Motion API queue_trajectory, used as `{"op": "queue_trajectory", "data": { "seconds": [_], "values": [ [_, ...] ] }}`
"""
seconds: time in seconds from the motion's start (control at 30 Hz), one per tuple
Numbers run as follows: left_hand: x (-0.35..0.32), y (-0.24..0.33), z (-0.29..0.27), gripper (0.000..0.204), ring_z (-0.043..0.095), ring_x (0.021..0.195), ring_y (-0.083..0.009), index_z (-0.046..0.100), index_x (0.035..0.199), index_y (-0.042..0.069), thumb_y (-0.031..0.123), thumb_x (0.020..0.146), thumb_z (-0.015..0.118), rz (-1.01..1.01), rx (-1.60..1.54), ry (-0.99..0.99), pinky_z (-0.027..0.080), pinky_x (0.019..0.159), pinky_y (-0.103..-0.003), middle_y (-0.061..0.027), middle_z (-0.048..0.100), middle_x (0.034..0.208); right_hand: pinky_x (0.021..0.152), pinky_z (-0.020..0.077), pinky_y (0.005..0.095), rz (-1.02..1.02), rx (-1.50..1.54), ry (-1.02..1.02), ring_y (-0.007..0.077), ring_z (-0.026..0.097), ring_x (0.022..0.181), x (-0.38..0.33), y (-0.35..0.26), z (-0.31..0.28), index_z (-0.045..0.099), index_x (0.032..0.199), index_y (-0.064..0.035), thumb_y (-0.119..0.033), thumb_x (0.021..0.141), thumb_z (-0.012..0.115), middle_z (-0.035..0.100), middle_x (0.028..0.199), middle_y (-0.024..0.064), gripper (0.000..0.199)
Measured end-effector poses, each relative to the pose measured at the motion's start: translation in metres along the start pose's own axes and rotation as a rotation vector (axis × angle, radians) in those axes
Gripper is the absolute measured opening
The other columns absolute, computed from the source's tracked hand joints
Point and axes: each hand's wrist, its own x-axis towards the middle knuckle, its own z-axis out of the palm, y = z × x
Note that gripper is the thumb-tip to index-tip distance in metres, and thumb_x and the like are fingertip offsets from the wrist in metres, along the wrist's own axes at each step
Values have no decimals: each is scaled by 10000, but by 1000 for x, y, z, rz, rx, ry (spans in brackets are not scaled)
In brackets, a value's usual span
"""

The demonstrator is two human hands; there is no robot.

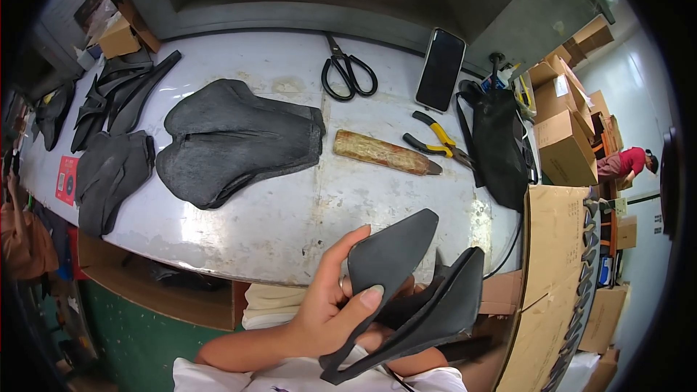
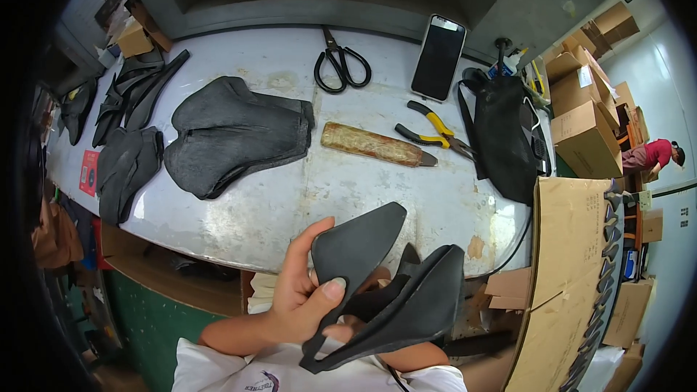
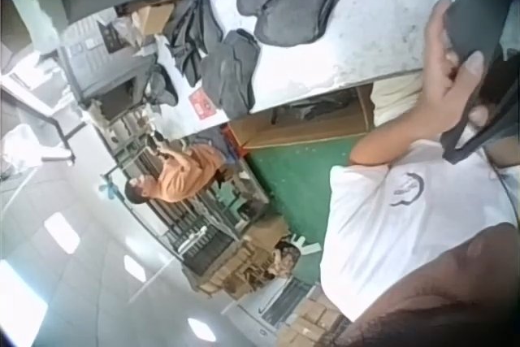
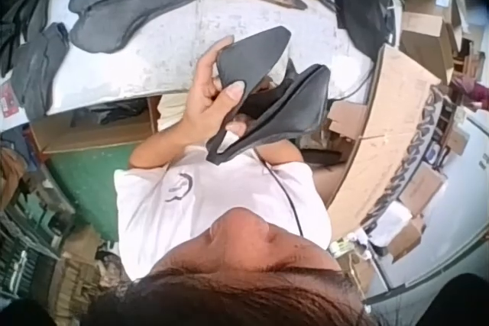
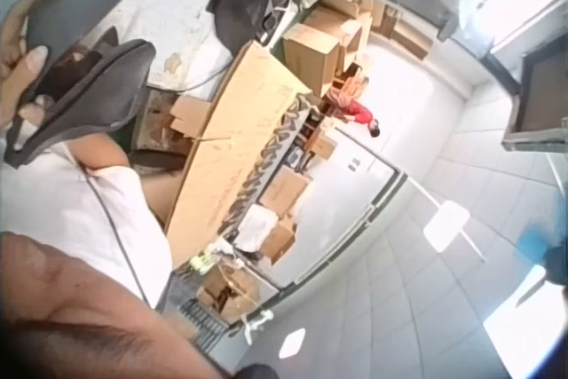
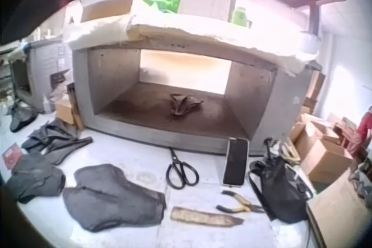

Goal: Inspecting and arranging bicycle saddle components on a workbench in a manufacturing facility.

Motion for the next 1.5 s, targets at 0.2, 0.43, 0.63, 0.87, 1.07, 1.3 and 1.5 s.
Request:
{"op": "queue_trajectory", "data": {
  "seconds": [0.2,0.43,0.63,0.87,1.07,1.3,1.5],
  "values": [
    [-2,30,-37,642,369,613,-19,227,1522,87,115,977,565,-265,274,-278,284,556,-219,49,451,659,785,542,392,8,14,-25,275,682,849,7,-39,-38,691,791,-4,-97,746,821,700,867,150,166],
    [-5,40,-39,639,564,913,-35,256,1497,18,-20,936,559,-481,100,-242,424,728,-171,-80,579,1174,714,503,337,-551,-623,92,220,614,830,13,-39,-26,706,744,-55,-146,700,865,610,944,111,189],
    [-3,38,-38,628,519,813,-12,209,1518,69,13,974,520,-531,44,-325,391,687,-163,-40,608,1004,836,544,410,-952,-738,160,337,597,1069,18,-41,-21,633,806,-74,-199,762,831,513,1123,142,238],
    [-2,52,-34,785,617,701,-87,203,1525,99,163,902,676,-389,297,-392,449,596,-225,-85,647,901,796,580,435,-793,-811,-17,384,656,1020,2,-53,-20,577,890,-22,-121,787,799,614,1095,184,264],
    [14,84,-19,680,682,726,-298,516,1322,82,296,744,805,-109,1385,-520,535,620,-344,-139,676,850,831,581,427,-795,-972,-77,378,643,1055,-3,-59,-5,610,847,-8,-94,768,791,622,1096,163,216],
    [16,65,-10,729,595,887,-284,519,1353,45,213,708,815,174,1119,-539,518,720,-342,-116,605,1076,898,553,421,-807,-987,-185,389,601,1122,-10,-53,-10,672,842,-16,-73,661,820,606,1163,168,242],
    [11,65,-12,619,572,792,-224,618,1256,39,153,675,799,340,1209,-544,492,637,-300,-88,613,1045,1008,430,522,-918,-955,-32,381,459,1252,2,-47,-21,693,840,-127,-327,736,825,555,1254,141,261]
  ]
}}
